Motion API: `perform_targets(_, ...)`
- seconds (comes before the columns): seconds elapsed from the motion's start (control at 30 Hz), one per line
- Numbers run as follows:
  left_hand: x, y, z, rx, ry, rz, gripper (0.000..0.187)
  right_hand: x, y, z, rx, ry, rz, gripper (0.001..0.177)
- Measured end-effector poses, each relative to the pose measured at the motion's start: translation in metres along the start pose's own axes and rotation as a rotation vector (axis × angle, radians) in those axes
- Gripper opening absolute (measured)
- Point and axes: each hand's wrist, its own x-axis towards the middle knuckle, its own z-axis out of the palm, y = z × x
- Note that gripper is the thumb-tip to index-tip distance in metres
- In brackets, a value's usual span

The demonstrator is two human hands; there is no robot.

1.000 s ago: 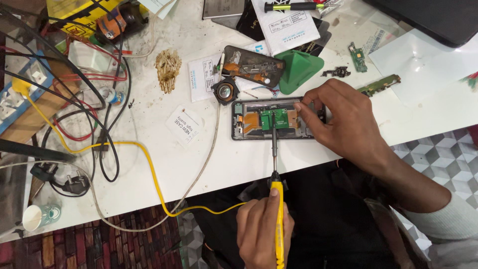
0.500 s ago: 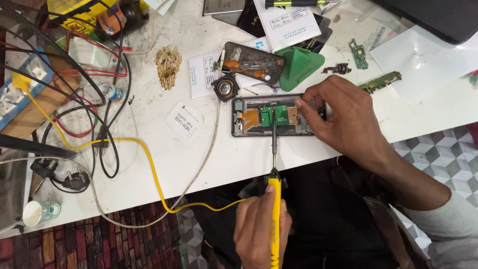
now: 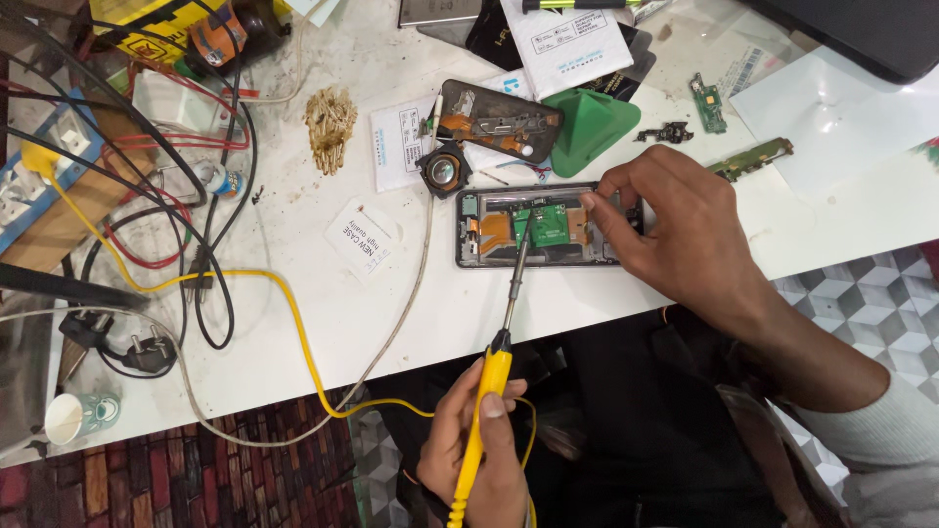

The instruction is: The person uses a yellow soldering iron to apply heat to a green circuit board inside a disassembled smartphone chassis. The person holds the board steady with the right hand while applying the soldering iron with the left hand across multiple points on the board.

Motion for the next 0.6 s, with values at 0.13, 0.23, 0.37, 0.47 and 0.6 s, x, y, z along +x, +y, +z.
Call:
perform_targets(0.13, 0.001, -0.007, 0.004, -0.066, 0.020, 0.044, 0.037, 0.001, 0.003, -0.001, -0.005, -0.027, 0.034, 0.012)
perform_targets(0.23, 0.005, -0.013, 0.003, -0.092, 0.024, 0.080, 0.038, 0.002, 0.001, 0.001, 0.012, -0.001, 0.033, 0.012)
perform_targets(0.37, 0.019, -0.024, 0.015, -0.156, -0.041, 0.214, 0.038, 0.002, -0.001, -0.003, 0.103, 0.143, -0.043, 0.012)
perform_targets(0.47, 0.021, -0.029, 0.032, -0.167, 0.068, 0.304, 0.034, 0.000, 0.002, -0.012, 0.203, 0.134, 0.133, 0.011)
perform_targets(0.6, 0.022, -0.026, 0.025, 0.018, 0.006, 0.261, 0.035, 0.002, 0.027, -0.035, 0.125, 0.171, 0.283, 0.016)
